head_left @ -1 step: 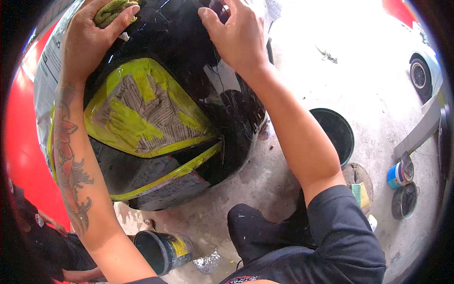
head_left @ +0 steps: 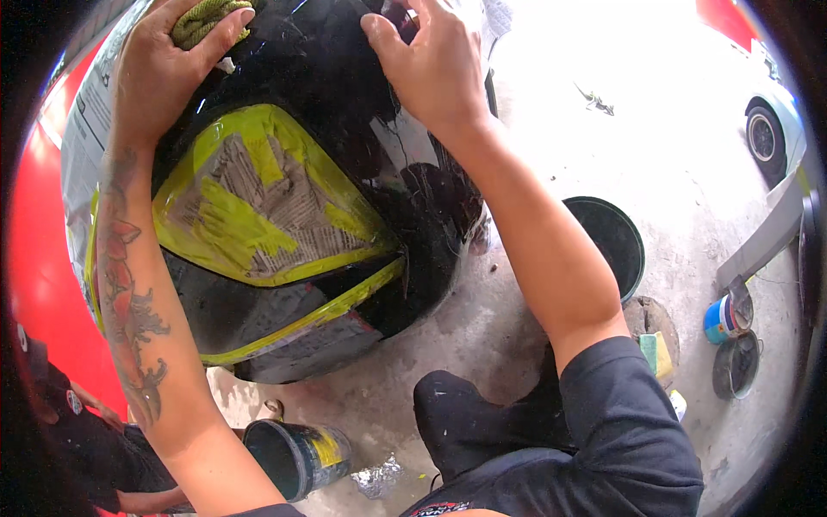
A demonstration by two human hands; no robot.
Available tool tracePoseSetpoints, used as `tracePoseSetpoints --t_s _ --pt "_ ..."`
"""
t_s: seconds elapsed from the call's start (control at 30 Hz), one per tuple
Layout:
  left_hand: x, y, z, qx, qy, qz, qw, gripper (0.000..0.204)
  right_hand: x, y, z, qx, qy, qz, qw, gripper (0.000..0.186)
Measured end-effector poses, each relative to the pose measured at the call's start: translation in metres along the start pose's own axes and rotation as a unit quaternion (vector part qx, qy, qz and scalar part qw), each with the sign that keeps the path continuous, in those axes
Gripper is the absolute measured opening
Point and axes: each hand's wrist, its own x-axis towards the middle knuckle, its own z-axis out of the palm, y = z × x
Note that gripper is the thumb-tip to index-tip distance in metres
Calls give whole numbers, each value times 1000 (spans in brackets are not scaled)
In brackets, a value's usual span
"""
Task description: The person wet sands a car panel using a sanding block dipped into a bucket of water, wiping the surface with a cloth and feeling it by hand.
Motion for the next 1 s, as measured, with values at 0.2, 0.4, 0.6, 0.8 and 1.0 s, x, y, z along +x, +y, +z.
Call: tracePoseSetpoints --t_s 0.2,0.4,0.6,0.8,1.0 --pt "-7 30 -4 59 8 41 997 18 -46 18 10 13 31 -130 991 28" --pt "-17 60 23 83 53 9 995 17 -15 26 12 -31 35 -137 990 24" --pt "-15 60 11 79 25 27 996 16 -84 47 -1 -7 4 -145 989 33" --pt "-15 50 15 134 59 98 984 17 -38 36 11 -34 46 -254 966 31" --pt "-13 57 13 136 32 7 990 17 -55 36 4 -24 9 -224 974 30"
